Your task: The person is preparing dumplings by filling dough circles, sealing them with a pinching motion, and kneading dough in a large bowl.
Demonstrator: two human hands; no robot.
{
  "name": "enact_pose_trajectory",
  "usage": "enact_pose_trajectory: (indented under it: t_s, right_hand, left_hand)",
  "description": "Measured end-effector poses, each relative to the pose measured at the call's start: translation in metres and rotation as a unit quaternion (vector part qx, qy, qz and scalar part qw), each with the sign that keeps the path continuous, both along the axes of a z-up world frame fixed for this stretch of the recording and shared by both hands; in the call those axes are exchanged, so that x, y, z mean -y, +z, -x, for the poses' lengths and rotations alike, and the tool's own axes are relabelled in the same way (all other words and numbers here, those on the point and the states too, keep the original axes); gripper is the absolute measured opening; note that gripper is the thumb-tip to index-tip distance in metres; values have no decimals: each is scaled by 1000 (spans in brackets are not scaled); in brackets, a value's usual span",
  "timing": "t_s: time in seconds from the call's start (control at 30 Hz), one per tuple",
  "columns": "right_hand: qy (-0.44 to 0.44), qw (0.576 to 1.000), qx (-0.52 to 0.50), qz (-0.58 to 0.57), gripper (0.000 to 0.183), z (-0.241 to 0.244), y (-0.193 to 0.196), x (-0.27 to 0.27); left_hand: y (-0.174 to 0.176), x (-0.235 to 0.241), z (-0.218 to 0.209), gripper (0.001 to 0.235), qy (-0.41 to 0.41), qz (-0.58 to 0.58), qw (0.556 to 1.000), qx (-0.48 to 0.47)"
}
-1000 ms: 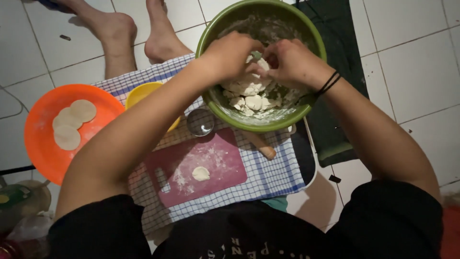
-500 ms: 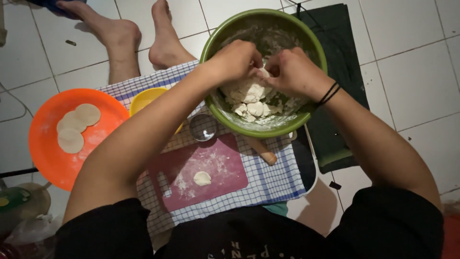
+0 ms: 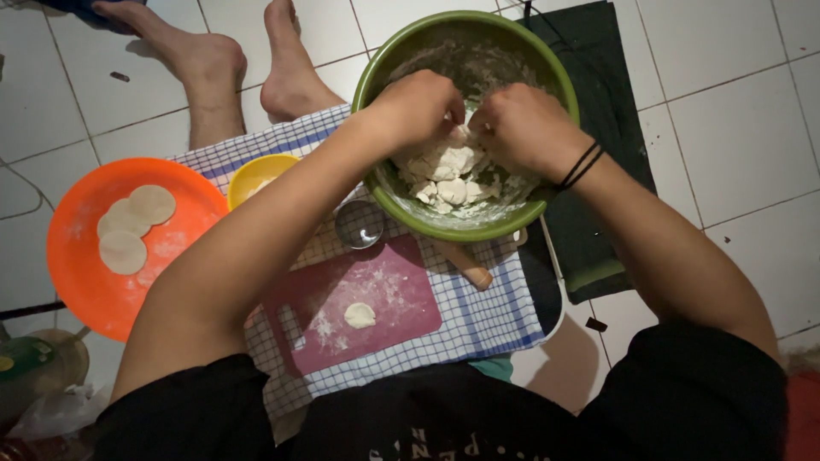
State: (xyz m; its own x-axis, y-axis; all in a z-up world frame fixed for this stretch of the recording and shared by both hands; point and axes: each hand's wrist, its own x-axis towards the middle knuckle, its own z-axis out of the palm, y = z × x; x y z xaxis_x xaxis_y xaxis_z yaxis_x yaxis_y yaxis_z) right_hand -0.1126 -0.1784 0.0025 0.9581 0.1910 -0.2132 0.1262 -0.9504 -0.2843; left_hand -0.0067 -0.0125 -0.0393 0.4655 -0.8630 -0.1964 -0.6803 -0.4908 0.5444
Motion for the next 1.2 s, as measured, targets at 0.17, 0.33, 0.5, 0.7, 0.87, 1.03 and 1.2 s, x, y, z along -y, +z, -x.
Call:
enact_pose_trajectory:
  t_s: [0.17, 0.33, 0.5, 0.7, 0.87, 1.03, 1.2]
  right_hand:
    - [33, 999, 35, -1, 26, 2, -3, 10]
    - [-60, 995, 38, -76, 26, 13, 32, -3]
    - [-45, 985, 93, -139, 25, 16, 33, 1]
    - [-53, 970, 86, -223, 22, 9, 7, 21]
    - [-26, 944, 119, -306, 16, 14, 14, 14]
    - [-16, 945, 116, -305, 14, 19, 18, 10]
    - [17, 967, 125, -222, 17, 19, 13, 15]
  left_hand:
    - [-1, -2, 1, 20, -16, 18, 1000, 19]
    - [4, -6, 5, 17, 0, 18, 999, 27]
    - [18, -10, 9, 27, 8, -13, 999, -29]
    - [14, -8, 1, 46, -38, 156, 987, -7]
    - [24, -14, 6, 20, -27, 229, 973, 14]
    - [16, -17, 4, 13, -50, 242, 967, 65]
    - [9, -22, 1, 10, -88, 92, 962, 241]
